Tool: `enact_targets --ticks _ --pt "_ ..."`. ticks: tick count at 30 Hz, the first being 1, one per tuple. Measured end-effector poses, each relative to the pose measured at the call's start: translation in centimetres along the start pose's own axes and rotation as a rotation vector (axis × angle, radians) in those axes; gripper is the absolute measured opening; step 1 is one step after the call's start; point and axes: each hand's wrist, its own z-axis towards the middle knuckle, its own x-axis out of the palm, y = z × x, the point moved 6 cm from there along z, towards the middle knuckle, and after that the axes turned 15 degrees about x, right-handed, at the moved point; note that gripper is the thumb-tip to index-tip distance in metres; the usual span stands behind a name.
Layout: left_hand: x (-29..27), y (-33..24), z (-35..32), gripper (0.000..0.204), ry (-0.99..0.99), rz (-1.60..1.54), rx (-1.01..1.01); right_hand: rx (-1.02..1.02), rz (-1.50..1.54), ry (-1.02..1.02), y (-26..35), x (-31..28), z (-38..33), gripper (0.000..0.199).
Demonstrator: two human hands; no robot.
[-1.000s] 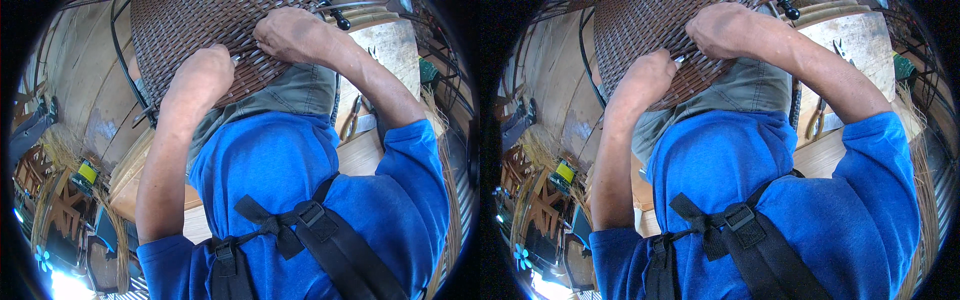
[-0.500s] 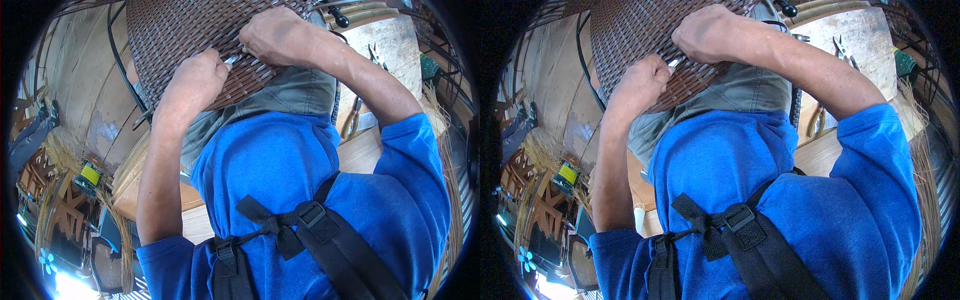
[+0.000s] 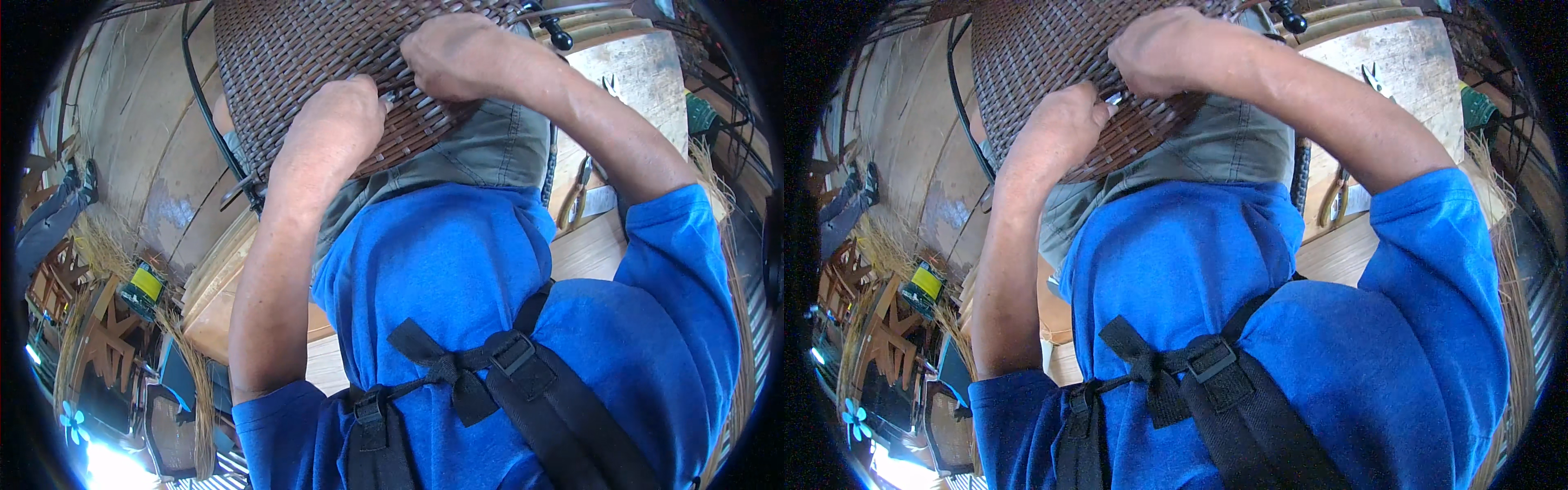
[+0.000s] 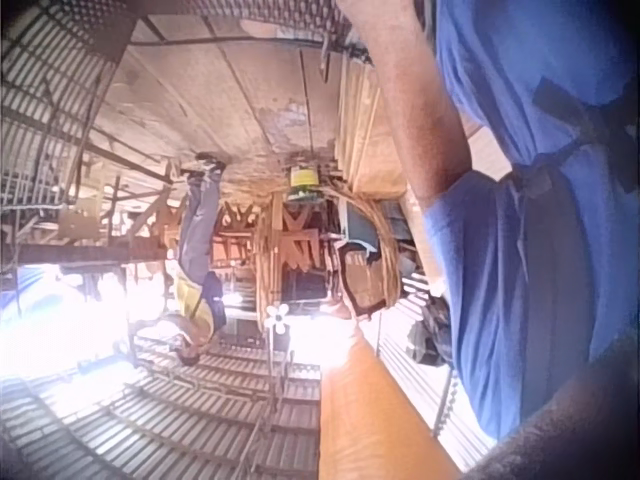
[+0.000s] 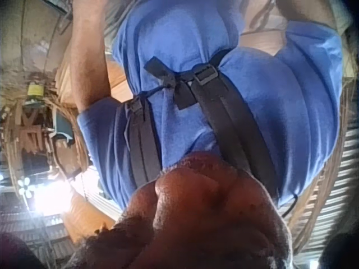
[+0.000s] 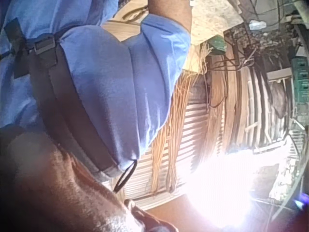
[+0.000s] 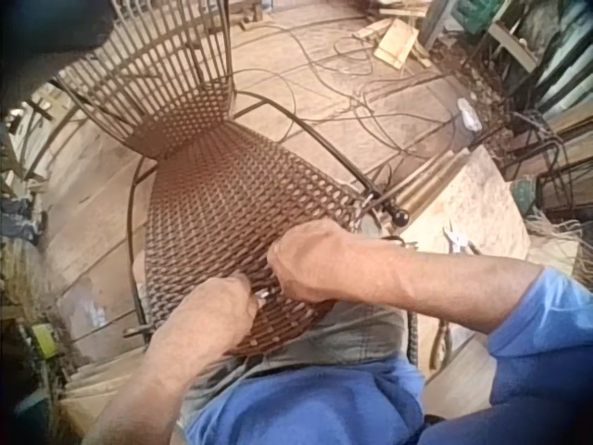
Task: Weaving and repairing a wicker chair frame with rattan strips using pliers and a cutting tool.
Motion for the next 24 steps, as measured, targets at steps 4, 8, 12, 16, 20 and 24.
enact_targets --ticks 4,8,12,16,20,24 --pt "0.0 1.0 -0.1 0.027 0.022 -0.106 -0.019 -0.054 -0.027 0.074 0.8 0.2 0.7 0.02" --pt "0.1 1.3 0.0 0.03 0.075 -0.204 -0.053 -0.047 -0.065 0.138 0.9 -0.2 0.4 0.018" --pt "0.1 1.4 -0.3 0.03 0.081 -0.263 -0.1 -0.042 -0.097 0.085 0.4 0.4 0.9 0.017" --pt "0.8 1.8 0.3 0.03 0.039 -0.244 -0.088 -0.109 -0.061 -0.037 0.7 0.1 0.4 0.021" --pt "-0.7 2.4 -1.8 0.044 -0.009 -0.072 -0.184 -0.241 0.028 -0.272 1.5 -1.2 -0.3 0.026" --pt "-2.2 3.3 -6.5 0.048 -0.071 -0.004 -0.086 0.201 0.406 -0.299 -3.1 -12.4 -5.3 0.038"
